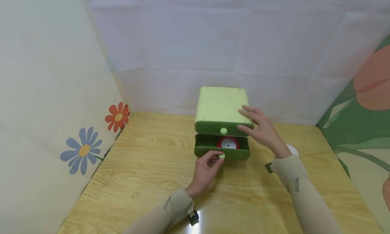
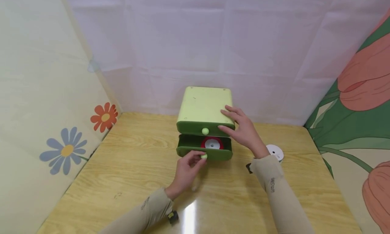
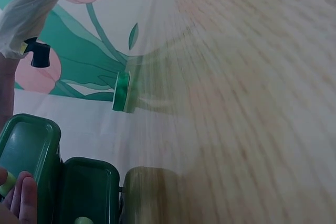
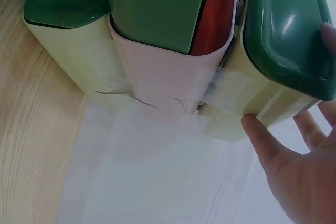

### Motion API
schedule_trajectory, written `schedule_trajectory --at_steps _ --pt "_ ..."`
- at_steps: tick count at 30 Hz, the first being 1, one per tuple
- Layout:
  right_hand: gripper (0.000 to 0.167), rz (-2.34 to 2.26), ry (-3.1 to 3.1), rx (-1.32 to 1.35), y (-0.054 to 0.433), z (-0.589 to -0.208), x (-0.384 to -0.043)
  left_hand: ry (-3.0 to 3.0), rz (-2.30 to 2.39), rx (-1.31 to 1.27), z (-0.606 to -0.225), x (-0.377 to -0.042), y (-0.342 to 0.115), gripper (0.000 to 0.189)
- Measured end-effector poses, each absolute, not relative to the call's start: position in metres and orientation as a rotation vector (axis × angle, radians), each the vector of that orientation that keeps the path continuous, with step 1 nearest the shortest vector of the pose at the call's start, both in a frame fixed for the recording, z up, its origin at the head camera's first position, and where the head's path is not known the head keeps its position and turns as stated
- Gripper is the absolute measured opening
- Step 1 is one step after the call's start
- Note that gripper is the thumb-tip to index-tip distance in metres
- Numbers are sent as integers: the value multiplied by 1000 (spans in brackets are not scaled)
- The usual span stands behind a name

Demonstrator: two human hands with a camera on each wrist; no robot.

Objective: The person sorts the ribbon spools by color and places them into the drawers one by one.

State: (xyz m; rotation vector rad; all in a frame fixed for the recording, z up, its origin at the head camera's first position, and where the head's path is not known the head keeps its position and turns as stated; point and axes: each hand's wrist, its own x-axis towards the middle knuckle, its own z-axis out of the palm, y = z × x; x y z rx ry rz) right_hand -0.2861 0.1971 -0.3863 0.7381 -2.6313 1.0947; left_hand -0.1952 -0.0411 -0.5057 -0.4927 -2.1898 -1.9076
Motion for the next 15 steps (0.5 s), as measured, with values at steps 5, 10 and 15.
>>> schedule_trajectory --at_steps 5,10,15 --pt "63 1097 -2620 734 198 -385 -286 -2183 -1908 -486 -506 -201 -39 17" --pt "62 1085 -2619 733 200 -385 -286 -2193 -1906 -484 -505 -205 -38 18" --pt "63 1079 -2631 736 196 -386 -286 -2195 -1888 -465 -507 -211 -43 17"
